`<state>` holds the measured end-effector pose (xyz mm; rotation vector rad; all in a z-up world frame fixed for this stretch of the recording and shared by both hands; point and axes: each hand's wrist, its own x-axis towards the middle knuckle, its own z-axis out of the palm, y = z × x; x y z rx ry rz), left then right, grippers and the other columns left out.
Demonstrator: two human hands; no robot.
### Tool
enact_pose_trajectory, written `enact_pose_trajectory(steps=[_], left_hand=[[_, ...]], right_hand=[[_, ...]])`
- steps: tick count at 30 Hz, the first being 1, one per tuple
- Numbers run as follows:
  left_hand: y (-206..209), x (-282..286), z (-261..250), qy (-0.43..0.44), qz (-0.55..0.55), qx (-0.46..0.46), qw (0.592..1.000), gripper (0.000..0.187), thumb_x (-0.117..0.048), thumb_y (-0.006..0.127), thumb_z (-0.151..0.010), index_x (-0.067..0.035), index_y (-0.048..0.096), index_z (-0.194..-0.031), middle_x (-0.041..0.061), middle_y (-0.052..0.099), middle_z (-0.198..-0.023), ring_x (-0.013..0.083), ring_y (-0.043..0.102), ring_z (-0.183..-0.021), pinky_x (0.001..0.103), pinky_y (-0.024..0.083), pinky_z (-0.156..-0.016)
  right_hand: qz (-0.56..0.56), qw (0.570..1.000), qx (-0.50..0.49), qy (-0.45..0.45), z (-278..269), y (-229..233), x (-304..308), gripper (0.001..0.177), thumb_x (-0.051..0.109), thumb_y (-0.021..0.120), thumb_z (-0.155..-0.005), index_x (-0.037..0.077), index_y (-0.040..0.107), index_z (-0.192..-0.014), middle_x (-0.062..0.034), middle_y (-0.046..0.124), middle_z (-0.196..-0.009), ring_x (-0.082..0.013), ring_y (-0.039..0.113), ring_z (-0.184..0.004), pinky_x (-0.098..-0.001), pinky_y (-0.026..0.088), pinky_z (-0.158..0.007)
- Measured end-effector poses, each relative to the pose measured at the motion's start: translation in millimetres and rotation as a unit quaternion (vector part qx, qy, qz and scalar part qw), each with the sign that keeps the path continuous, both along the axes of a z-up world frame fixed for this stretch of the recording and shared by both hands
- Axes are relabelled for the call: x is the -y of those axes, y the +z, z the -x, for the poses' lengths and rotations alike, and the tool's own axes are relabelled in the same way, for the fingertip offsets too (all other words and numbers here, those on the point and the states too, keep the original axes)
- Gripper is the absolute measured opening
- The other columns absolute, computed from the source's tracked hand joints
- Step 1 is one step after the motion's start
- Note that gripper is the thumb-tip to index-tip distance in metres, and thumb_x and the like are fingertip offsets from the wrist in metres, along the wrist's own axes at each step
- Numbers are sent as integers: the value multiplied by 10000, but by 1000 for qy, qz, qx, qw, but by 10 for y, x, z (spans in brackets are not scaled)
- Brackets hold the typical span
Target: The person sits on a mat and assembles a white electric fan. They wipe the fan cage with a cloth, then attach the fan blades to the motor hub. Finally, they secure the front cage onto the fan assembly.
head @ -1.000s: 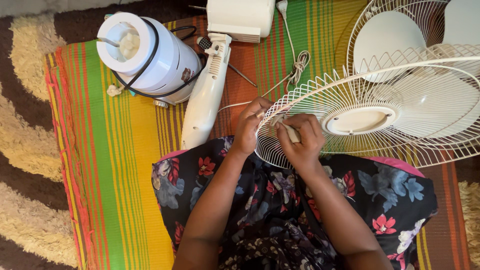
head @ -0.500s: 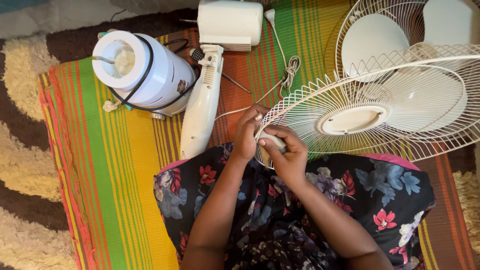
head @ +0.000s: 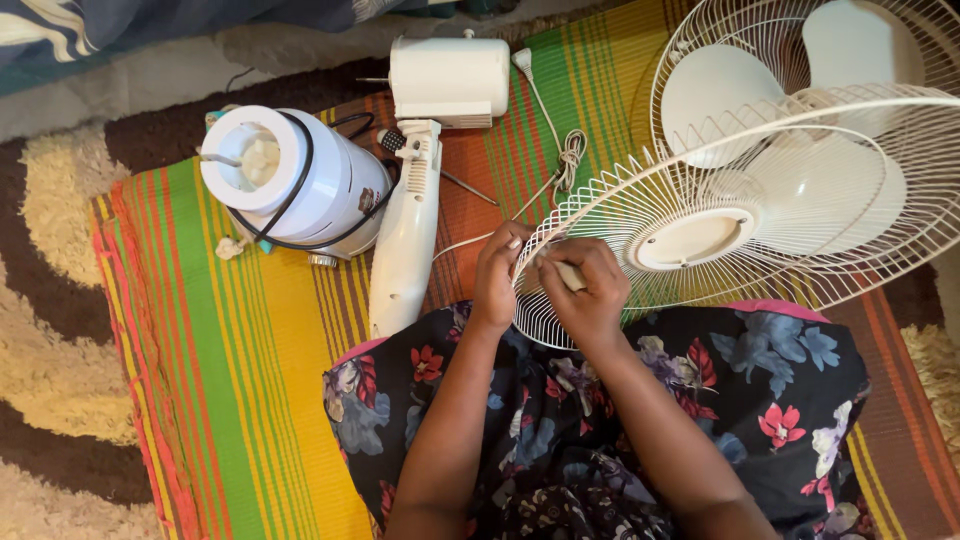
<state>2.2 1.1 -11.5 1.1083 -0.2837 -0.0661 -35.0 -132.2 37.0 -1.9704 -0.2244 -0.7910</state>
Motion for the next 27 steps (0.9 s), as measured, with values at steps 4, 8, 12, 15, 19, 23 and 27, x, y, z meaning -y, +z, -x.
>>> enact_pose_trajectory(steps=[4, 8, 12, 15, 19, 23, 27], left_hand=[[3, 19, -55, 7, 6, -4, 1000, 300, -193, 370, -1008, 15, 579, -1063, 146, 605, -1208, 198, 554, -1171, 337, 399, -1079], [51, 52, -57, -4, 26, 10, 1000, 265, -189, 364, -1017, -3, 551, -1045, 154, 601, -1267, 218, 548, -1249, 354, 383, -1134], [40, 40, -33, -2, 1, -20, 1000, 263, -202, 380, -1056, -5, 553, -1039, 149, 594, -1207, 208, 552, -1185, 345, 388, -1104], [36, 38, -1, -18, 33, -2, 999, 242, -193, 395, -1049, -10, 552, -1030, 144, 605, -1197, 197, 559, -1141, 339, 403, -1069], [27, 26, 23, -8, 7, -6, 1000, 232, -211, 395, -1053, -32, 534, -998, 93, 598, -1084, 157, 546, -1046, 319, 424, -991], [79, -14, 36, -2, -21, 3, 1000, 296, -250, 388, -1077, -29, 554, -971, 59, 573, -953, 140, 538, -938, 304, 437, -903], [180, -30, 107, 3, -55, 0, 998, 354, -284, 390, -1063, -8, 610, -1036, 46, 572, -925, 121, 516, -843, 276, 420, -770]], right_hand=[[-6, 999, 12, -43, -10, -27, 28, 206, 6, 828, -850, 12, 658, -968, -124, 689, -967, -231, 701, -871, -338, 569, -771], [-23, 998, 8, -53, 47, -71, 47, 202, 12, 813, -873, 7, 641, -978, -119, 666, -985, -214, 670, -881, -323, 550, -788], [-110, 993, -17, -48, 104, -166, 54, 183, 10, 779, -939, 15, 613, -1014, -90, 625, -1041, -160, 624, -922, -279, 517, -808], [-178, 983, -30, -28, 111, -249, 26, 176, -8, 748, -973, 10, 603, -1072, -58, 586, -1070, -113, 578, -935, -252, 487, -826], [-247, 967, -65, -1, 131, -280, -124, 185, -16, 725, -971, 2, 609, -1114, -38, 619, -1066, -84, 595, -966, -239, 502, -855], [-218, 975, -38, 13, 221, -191, -276, 195, -25, 721, -953, -7, 607, -1110, -44, 623, -1124, -97, 616, -1036, -247, 511, -924], [-243, 968, -44, 41, 298, -146, -394, 184, -33, 717, -936, -13, 636, -1100, -55, 649, -1152, -109, 630, -1068, -255, 514, -958]])
